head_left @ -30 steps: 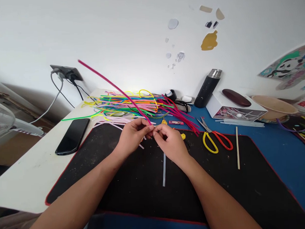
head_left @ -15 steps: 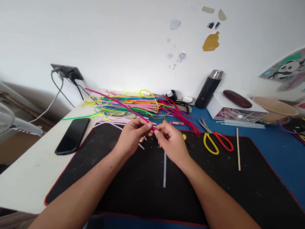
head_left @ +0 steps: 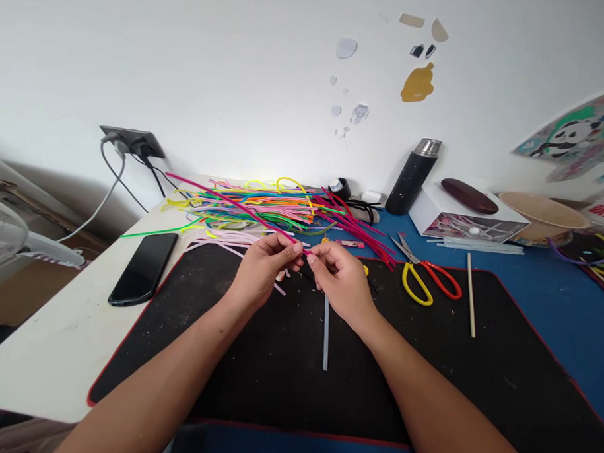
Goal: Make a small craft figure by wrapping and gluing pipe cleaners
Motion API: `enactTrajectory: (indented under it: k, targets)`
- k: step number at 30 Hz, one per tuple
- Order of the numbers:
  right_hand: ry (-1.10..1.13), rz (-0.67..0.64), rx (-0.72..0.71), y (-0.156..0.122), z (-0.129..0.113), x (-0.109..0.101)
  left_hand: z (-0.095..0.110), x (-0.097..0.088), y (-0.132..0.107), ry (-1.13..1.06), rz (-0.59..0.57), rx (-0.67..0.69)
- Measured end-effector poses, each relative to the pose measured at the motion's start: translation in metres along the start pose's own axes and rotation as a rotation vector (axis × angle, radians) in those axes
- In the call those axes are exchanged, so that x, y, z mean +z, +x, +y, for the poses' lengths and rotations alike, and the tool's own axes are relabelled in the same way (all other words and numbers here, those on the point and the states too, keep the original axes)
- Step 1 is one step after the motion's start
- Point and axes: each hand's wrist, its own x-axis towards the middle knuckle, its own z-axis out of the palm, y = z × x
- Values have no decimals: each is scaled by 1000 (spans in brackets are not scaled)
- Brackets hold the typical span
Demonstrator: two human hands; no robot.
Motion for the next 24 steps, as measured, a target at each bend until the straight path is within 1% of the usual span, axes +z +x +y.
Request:
enactTrajectory:
  k: [6, 10, 19, 24]
  targets:
    - [65, 37, 19, 1, -1, -1, 2, 0, 0, 65, -18, -38]
    - [102, 45, 28, 1, -3, -2, 2, -1, -1, 95, -38, -28]
    - [63, 58, -1, 1, -6, -3, 2, 0, -1, 94, -41, -18]
    - [-24, 66, 1, 0, -5, -4, 1, 0, -1, 110, -45, -17]
